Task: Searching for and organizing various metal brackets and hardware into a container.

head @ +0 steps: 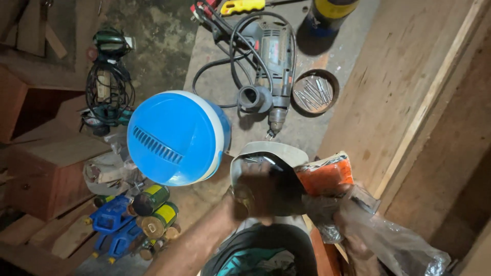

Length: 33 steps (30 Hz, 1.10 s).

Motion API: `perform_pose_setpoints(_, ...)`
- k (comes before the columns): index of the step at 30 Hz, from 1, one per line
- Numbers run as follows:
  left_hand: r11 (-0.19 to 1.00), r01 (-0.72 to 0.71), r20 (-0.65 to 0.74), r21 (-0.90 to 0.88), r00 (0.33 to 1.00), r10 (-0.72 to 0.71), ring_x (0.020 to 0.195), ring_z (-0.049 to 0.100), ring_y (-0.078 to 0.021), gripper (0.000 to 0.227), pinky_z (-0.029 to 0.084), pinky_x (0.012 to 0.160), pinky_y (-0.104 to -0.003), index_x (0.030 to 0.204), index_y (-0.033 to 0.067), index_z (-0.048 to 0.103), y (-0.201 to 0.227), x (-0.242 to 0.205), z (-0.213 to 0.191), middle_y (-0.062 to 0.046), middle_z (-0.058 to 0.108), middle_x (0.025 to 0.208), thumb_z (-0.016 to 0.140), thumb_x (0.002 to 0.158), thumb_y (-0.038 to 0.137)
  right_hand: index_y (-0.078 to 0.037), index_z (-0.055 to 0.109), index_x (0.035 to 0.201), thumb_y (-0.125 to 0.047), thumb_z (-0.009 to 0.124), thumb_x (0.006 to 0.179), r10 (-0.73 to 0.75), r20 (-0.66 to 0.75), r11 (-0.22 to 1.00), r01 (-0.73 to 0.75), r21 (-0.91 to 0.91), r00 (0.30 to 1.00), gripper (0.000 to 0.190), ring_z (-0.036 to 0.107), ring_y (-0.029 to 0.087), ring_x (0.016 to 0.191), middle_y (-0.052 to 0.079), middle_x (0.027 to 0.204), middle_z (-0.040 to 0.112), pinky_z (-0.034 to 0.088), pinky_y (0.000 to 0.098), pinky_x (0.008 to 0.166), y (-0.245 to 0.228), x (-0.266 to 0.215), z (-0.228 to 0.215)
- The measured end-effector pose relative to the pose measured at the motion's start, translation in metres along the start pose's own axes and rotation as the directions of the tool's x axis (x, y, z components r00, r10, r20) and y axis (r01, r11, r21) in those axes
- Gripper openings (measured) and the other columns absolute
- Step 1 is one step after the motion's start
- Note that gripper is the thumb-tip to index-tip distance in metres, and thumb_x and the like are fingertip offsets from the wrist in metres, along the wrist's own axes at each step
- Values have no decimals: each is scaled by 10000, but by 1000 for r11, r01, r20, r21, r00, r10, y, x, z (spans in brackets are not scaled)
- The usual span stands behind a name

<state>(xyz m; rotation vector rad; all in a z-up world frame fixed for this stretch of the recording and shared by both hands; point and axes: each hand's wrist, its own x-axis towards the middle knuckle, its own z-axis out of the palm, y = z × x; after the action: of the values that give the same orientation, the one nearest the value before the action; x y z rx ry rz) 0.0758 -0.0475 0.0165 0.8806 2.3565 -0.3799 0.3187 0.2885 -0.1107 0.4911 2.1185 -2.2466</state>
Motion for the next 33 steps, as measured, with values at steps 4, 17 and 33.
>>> perform_pose_setpoints(4, 969, 48, -42, 241, 998, -39, 1220, 523, -396, 805, 334, 1108, -562, 1439, -96, 365, 4, -6, 8, -275, 542, 1296, 429, 855, 455, 43, 538, 1397, -194, 584, 868, 2, 6, 1000, -2, 17, 1000, 581, 622, 202, 1115, 110, 1330, 624, 496, 291, 982, 9, 22, 10)
perform_pose_setpoints(17, 994, 31, 136, -109, 991, -16, 806, 693, -413, 202, 522, 634, -728, 929, 89, 757, 2, 132, 60, -173, 702, 845, 639, 890, 247, 59, 502, 1449, -182, 556, 939, 78, -23, 996, -77, 43, 997, 566, 570, 214, 1236, 98, 1434, 566, 419, 309, 1124, -131, 73, 97)
perform_pose_setpoints(33, 979, -169, -339, 116, 920, 199, 501, 676, -326, 100, 472, 308, -463, 658, 71, 765, -18, 75, -22, -101, 619, 520, 771, 744, 20, 27, 474, 1307, -169, 579, 997, -116, -181, 956, 159, 247, 977, 381, 400, 52, 624, -52, 741, 462, 325, 164, 591, -217, 45, 140)
